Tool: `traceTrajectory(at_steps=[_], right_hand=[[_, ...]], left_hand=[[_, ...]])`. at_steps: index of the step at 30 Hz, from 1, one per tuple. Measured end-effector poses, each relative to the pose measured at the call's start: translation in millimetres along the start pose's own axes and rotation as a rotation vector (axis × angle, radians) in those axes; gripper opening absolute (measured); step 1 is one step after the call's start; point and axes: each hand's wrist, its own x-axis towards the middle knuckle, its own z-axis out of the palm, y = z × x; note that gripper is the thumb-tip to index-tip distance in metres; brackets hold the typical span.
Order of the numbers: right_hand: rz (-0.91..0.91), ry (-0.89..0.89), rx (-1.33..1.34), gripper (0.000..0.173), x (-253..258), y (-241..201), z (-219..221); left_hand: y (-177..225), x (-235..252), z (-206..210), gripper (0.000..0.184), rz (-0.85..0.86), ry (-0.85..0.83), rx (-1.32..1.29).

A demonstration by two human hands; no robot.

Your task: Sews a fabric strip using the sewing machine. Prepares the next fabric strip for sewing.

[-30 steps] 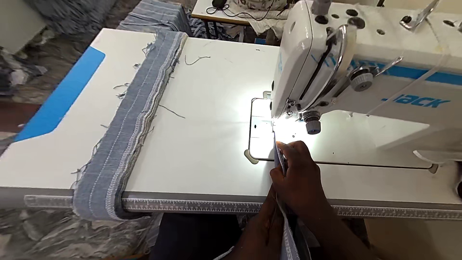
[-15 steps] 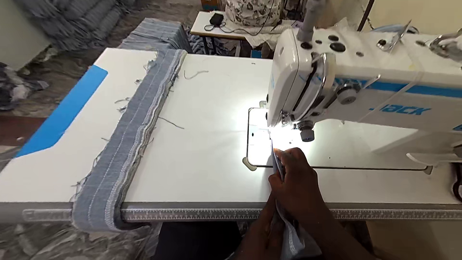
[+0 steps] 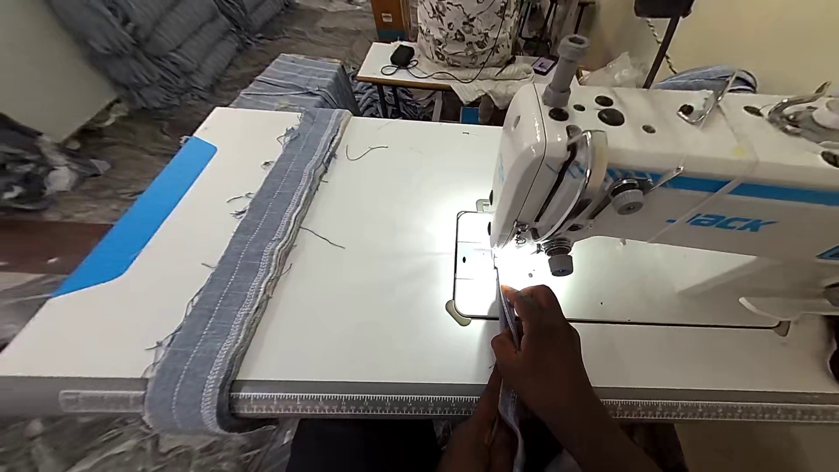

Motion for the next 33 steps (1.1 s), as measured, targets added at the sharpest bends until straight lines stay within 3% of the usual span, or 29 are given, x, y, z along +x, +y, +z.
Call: traceTrajectory(at_steps=[5, 33], right_hand=[[-0.012, -0.005, -0.022, 0.053, 0.2, -0.8, 0.2], [-0.005, -0.046, -0.048, 0.052, 0.8, -5.2, -4.5]], left_hand=[[-4.5, -0.2, 1.5, 0.062, 0.073, 0.007, -0.006], [-6.4, 1.5, 0.0, 0.060, 0.036, 0.031, -0.010]])
